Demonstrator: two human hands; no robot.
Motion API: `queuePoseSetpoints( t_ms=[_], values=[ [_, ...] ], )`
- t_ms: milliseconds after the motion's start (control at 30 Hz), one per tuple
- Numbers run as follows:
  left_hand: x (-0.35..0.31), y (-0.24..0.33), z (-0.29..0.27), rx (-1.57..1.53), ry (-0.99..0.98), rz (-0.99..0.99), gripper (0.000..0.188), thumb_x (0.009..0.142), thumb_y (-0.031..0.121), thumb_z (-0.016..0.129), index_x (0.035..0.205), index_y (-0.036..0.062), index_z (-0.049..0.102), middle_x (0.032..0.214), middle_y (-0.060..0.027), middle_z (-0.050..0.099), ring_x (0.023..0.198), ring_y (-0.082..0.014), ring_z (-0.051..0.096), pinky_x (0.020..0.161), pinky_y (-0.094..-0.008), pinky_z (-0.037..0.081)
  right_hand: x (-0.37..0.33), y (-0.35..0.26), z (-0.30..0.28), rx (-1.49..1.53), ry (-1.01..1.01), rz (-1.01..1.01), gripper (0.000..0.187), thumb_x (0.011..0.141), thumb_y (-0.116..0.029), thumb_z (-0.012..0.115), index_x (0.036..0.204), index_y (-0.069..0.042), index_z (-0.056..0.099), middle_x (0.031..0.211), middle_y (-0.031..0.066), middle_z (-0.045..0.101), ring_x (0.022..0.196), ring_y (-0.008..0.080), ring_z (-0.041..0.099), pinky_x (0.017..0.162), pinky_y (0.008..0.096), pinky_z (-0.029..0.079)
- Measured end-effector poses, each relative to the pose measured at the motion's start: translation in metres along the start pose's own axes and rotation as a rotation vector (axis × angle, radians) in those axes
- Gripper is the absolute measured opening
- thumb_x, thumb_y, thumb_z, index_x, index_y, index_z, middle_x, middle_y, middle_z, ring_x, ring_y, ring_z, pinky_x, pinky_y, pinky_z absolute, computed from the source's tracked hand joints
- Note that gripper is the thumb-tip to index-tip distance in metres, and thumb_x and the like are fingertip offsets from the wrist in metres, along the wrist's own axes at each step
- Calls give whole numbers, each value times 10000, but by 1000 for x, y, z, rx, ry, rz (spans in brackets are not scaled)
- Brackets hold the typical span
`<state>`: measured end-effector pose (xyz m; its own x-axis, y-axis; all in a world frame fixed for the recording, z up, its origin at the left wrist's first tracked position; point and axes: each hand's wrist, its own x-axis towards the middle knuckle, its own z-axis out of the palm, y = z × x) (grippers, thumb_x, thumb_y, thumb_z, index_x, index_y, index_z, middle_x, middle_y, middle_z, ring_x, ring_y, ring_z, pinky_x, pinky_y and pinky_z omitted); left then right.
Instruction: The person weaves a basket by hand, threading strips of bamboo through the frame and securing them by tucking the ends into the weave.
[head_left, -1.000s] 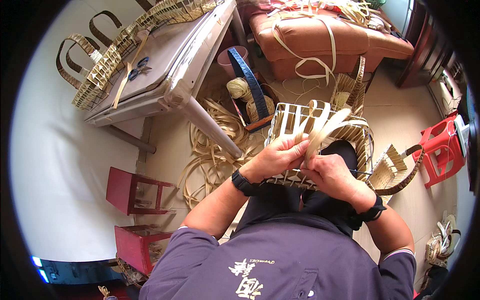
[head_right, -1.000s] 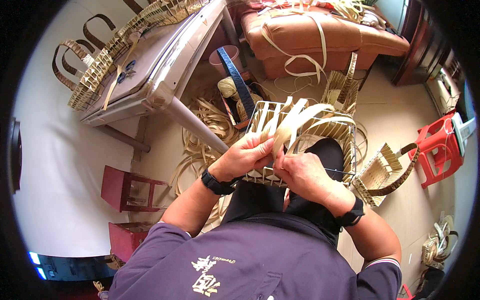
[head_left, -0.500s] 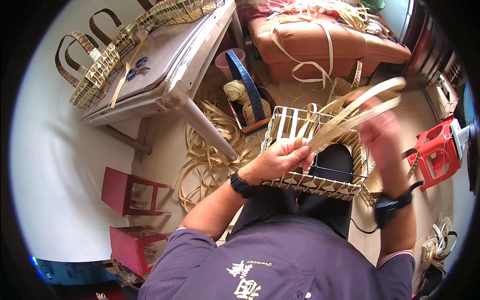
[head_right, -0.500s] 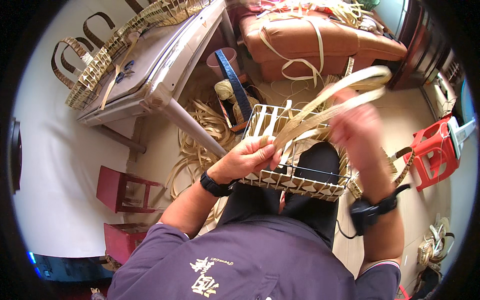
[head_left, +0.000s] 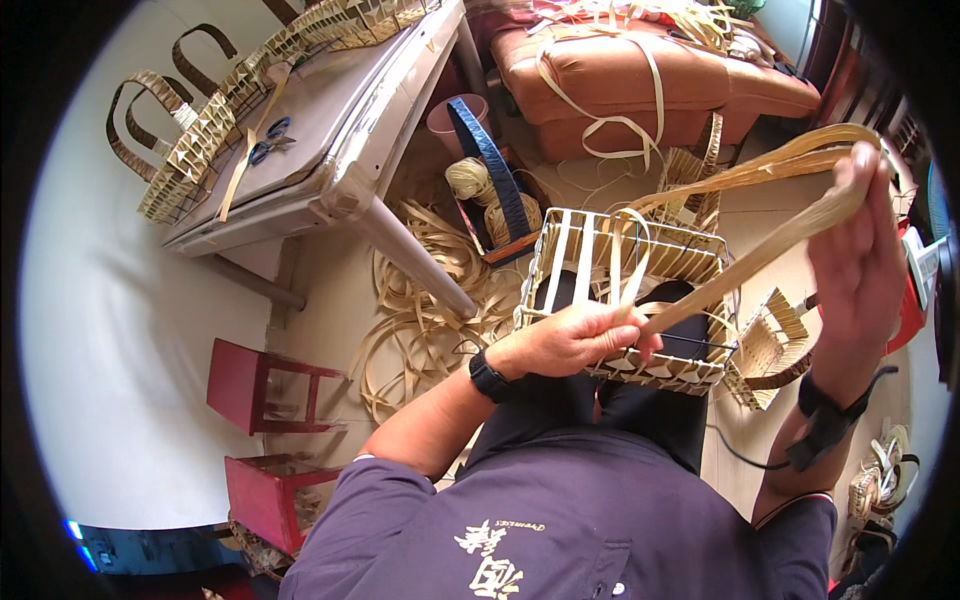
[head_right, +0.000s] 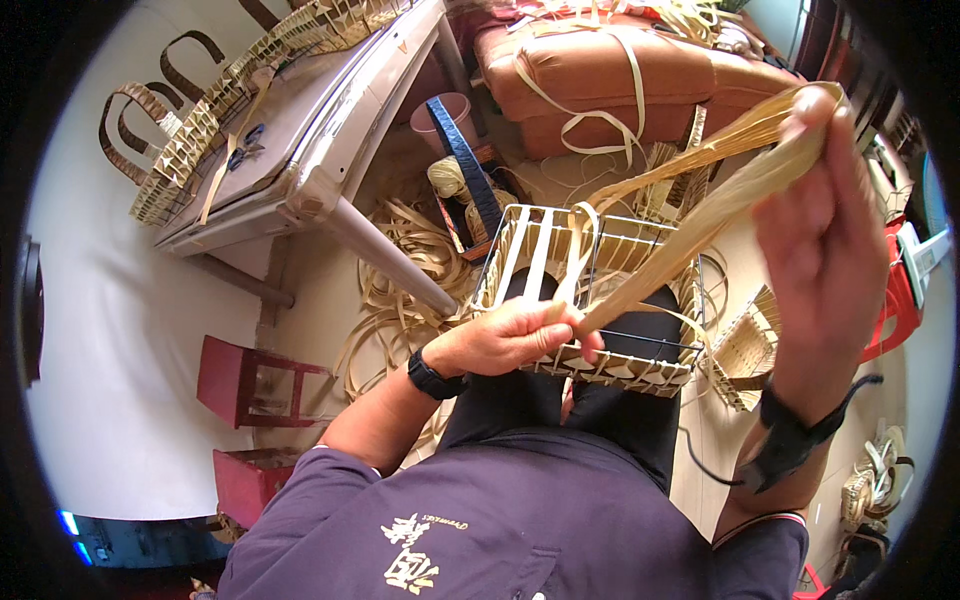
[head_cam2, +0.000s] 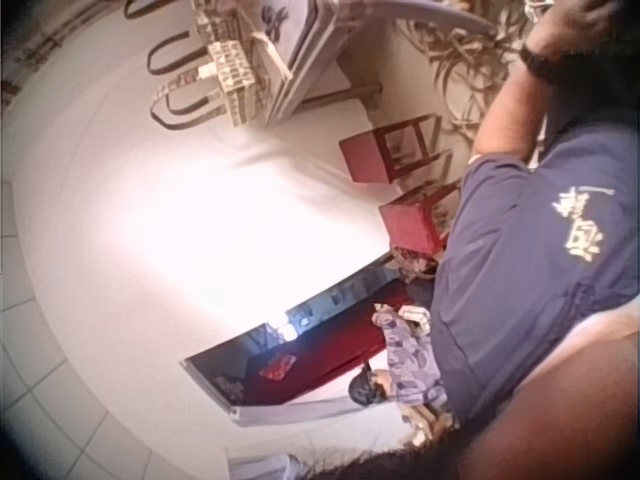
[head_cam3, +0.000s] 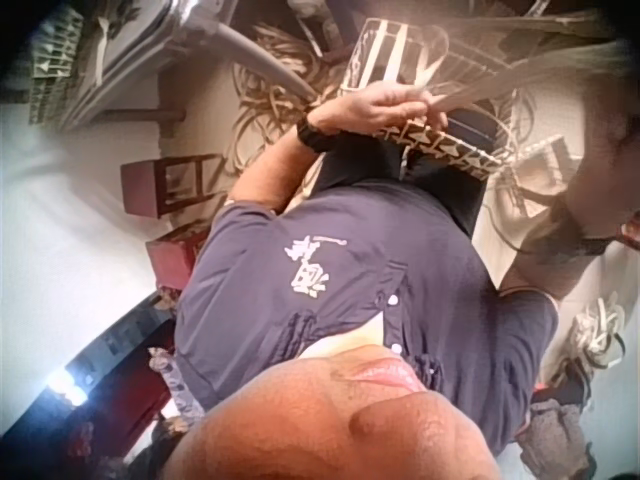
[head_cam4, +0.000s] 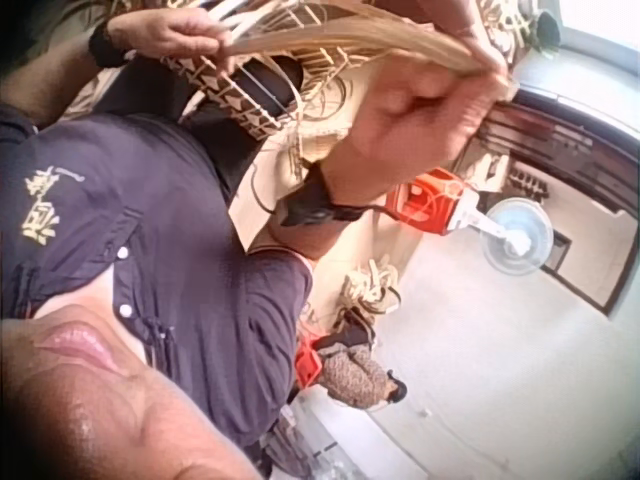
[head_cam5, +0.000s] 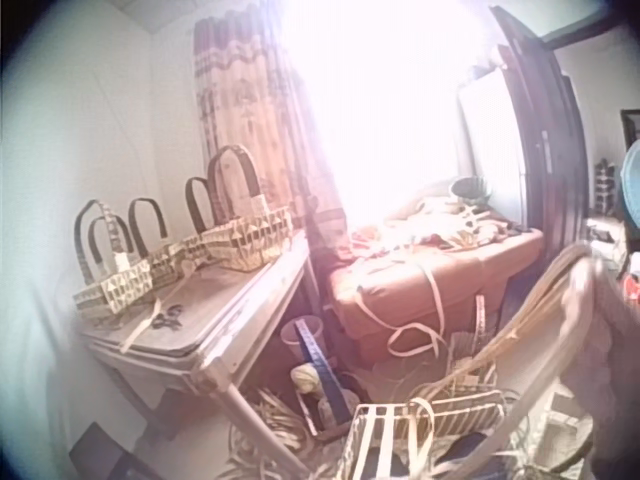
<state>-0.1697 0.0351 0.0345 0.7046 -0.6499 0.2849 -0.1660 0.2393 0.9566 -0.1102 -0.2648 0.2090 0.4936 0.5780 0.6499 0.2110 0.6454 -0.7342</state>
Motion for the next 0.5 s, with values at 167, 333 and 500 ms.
queuePoseSetpoints(
  t_ms=[167,333,500],
  values=[
    [-4,-1,-10,-12,133,-133,259,1204,280,513,1062,109,646,856,88,596,654,1,441,572,-177,352,-11,70,14,8,1143,225,395,1165,-263,579,1429,29,613,805,-8,649,589,39,451,521,223,408],
    [-7,1,-13,-30,160,-126,279,1206,283,506,1055,101,655,833,79,589,637,-3,424,564,-188,337,-61,150,48,-493,127,718,165,1047,-143,724,1146,-15,691,835,7,659,648,107,572,607,287,482],
    [-6,4,-12,-41,131,-90,324,1209,322,489,1172,78,700,799,79,576,609,5,395,543,-198,316,-71,171,46,-974,-84,655,141,1024,-143,719,997,-5,732,704,44,666,652,153,614,642,344,504]
  ],
)
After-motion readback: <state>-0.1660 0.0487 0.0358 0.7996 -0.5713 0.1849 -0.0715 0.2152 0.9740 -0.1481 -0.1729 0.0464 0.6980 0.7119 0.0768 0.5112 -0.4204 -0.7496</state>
